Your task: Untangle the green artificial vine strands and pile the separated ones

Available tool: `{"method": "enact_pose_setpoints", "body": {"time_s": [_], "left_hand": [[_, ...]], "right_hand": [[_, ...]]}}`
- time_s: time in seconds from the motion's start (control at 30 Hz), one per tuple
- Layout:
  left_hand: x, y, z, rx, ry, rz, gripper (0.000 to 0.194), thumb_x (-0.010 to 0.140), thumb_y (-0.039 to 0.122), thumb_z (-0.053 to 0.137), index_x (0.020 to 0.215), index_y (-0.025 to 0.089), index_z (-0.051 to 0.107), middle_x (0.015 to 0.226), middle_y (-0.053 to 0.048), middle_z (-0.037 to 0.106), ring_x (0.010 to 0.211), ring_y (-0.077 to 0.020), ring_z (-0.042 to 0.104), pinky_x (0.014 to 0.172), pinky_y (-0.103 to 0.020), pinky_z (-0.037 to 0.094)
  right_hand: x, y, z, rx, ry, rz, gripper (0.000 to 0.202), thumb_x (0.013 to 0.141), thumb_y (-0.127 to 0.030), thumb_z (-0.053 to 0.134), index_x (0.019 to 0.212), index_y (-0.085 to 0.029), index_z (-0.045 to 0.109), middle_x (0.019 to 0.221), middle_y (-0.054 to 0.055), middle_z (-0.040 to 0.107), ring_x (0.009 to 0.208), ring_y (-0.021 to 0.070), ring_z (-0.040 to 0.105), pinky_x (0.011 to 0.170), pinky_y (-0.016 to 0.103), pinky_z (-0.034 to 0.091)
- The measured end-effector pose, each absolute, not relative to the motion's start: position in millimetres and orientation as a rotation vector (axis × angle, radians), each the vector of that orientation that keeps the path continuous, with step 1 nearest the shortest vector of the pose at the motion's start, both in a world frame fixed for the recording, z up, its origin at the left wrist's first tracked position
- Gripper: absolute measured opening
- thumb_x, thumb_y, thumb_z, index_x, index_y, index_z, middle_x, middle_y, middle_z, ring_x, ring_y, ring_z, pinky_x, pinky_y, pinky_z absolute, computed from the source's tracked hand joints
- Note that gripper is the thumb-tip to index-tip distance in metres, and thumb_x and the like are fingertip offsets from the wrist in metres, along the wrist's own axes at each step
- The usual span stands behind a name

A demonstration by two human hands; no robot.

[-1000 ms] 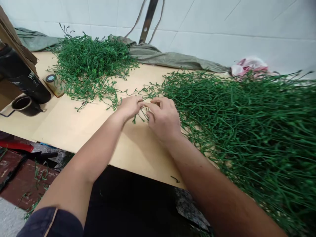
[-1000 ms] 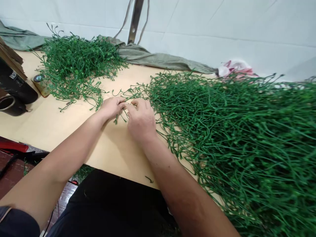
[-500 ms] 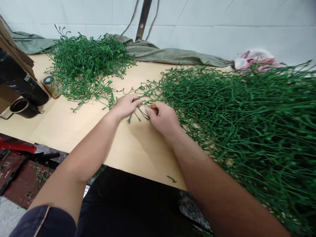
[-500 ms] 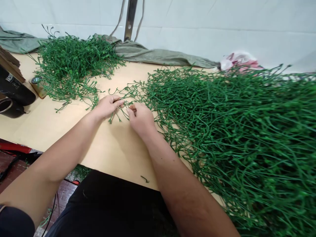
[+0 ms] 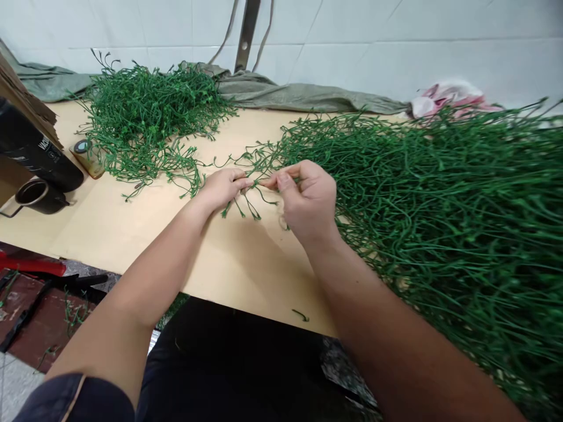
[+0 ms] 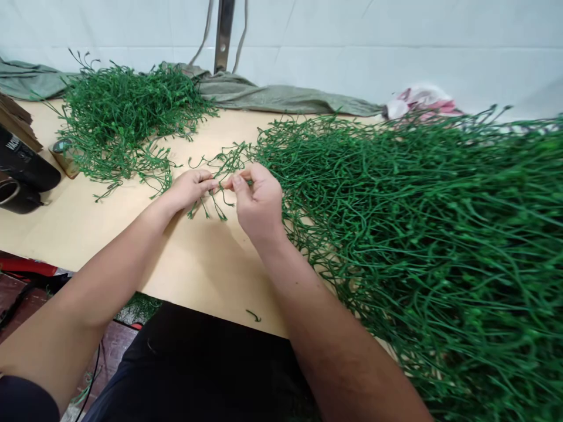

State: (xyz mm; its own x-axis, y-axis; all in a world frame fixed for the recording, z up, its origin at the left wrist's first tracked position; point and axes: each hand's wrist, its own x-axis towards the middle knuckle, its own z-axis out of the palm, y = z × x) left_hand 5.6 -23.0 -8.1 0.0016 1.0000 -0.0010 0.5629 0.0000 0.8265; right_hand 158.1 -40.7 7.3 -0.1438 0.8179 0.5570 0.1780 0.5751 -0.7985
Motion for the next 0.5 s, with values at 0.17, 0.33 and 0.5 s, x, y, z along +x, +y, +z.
{"method": "enact_pose_setpoints", "body": {"time_s": [0.17, 0.33, 0.5], "left_hand": [[16.1, -28.5, 0.5, 1.741, 1.732, 0.737, 0.029, 0.08, 0.041, 0.049, 0.072, 0.017, 0.061, 0.067, 0.0, 0.06, 0.066, -0.012, 0.052, 0.065, -0.024, 0.036], [11.6, -27.4, 1.0, 1.837, 1.955, 0.646, 0.027, 0.084, 0.037, 0.042, 0.08, 0.019, 0.062, 0.083, -0.004, 0.066, 0.082, -0.0168, 0.057, 0.073, -0.026, 0.038], [-4.8, -23.6, -4.2, 1.71, 2.135, 0.809, 0.028, 0.083, 0.039, 0.039, 0.072, 0.021, 0.057, 0.077, -0.005, 0.063, 0.078, -0.019, 0.057, 0.07, -0.029, 0.037]], "right_hand": [[160.1, -35.3, 1.1, -0.869, -1.595, 0.657, 0.019, 0.081, -0.028, 0.053, 0.064, -0.021, 0.05, 0.062, 0.0, 0.056, 0.063, 0.0137, 0.058, 0.065, 0.033, 0.05], [158.8, -53.6, 21.0, -0.776, -1.481, 0.649, 0.024, 0.083, -0.035, 0.053, 0.065, -0.021, 0.045, 0.059, -0.003, 0.051, 0.042, 0.0068, 0.043, 0.044, 0.026, 0.04], [170.7, -55.5, 45.8, -0.763, -1.392, 0.376, 0.023, 0.087, -0.037, 0.047, 0.068, -0.022, 0.046, 0.066, 0.001, 0.051, 0.047, 0.0091, 0.048, 0.045, 0.028, 0.04]]}}
